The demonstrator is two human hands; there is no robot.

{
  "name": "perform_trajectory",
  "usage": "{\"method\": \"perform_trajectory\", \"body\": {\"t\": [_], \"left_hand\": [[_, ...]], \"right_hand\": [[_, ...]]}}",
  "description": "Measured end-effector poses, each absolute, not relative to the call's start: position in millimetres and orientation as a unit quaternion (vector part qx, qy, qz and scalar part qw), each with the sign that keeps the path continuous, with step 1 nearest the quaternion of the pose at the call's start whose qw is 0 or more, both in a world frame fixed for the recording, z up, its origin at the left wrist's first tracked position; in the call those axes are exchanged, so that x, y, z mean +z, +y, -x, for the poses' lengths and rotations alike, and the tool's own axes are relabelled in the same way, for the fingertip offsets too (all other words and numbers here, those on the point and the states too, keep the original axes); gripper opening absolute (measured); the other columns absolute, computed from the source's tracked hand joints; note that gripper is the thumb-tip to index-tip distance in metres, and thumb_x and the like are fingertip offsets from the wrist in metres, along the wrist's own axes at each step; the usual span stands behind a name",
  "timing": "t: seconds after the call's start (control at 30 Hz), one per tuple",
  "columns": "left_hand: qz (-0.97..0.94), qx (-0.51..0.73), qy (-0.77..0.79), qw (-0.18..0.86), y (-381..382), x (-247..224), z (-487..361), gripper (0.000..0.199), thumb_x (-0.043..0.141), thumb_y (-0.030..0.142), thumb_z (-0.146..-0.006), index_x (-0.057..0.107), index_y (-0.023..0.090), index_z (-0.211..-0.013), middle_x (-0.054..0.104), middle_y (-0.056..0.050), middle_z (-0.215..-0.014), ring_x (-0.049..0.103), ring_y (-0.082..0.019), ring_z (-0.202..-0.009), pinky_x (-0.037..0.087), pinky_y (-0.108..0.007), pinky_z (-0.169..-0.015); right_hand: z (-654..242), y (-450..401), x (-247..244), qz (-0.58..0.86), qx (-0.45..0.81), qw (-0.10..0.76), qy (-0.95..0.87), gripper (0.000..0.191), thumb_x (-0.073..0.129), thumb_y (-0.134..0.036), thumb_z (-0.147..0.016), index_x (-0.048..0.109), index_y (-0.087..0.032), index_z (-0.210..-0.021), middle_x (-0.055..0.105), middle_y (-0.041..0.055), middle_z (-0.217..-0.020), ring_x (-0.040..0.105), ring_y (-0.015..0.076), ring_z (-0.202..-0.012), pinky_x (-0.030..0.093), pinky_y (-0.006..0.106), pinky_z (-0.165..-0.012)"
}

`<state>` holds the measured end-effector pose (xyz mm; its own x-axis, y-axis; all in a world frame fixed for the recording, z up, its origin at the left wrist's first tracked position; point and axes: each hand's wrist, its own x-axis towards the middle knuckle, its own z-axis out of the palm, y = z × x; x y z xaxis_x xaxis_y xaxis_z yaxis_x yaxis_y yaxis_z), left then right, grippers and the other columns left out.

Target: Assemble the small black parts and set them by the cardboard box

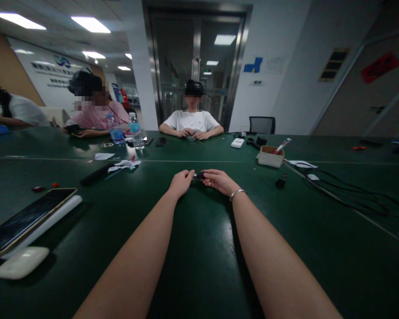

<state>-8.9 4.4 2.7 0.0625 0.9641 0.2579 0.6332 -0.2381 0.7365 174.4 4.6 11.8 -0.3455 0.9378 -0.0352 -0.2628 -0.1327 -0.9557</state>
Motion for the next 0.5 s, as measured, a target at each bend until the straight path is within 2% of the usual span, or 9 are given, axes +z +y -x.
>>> {"method": "perform_trajectory", "body": {"t": [0.3, 0.5], "left_hand": [[-0.685, 0.386, 0.559, 0.263, 2.6, 1.9, 10.2, 0.035, 0.045, 0.050, -0.083, 0.062, 0.019, -0.079, 0.067, -0.005, -0.083, 0.055, -0.017, -0.071, 0.038, -0.029, -0.066], [-0.676, 0.423, 0.519, 0.307, 8.0, -5.1, 10.0, 0.021, 0.054, 0.039, -0.081, 0.057, 0.019, -0.087, 0.067, -0.005, -0.084, 0.059, -0.016, -0.077, 0.042, -0.029, -0.073]], "right_hand": [[-174.2, 3.0, 12.8, 0.346, 0.666, 0.460, -0.474, 0.013, 0.058, -0.003, -0.084, 0.062, -0.006, -0.096, 0.067, 0.0086, -0.067, 0.064, 0.0101, -0.055, 0.055, 0.017, -0.054], [-173.8, 1.9, 14.0, 0.359, 0.661, 0.466, -0.467, 0.011, 0.058, -0.004, -0.084, 0.062, -0.006, -0.095, 0.067, 0.0081, -0.067, 0.064, 0.0106, -0.055, 0.056, 0.018, -0.054]]}}
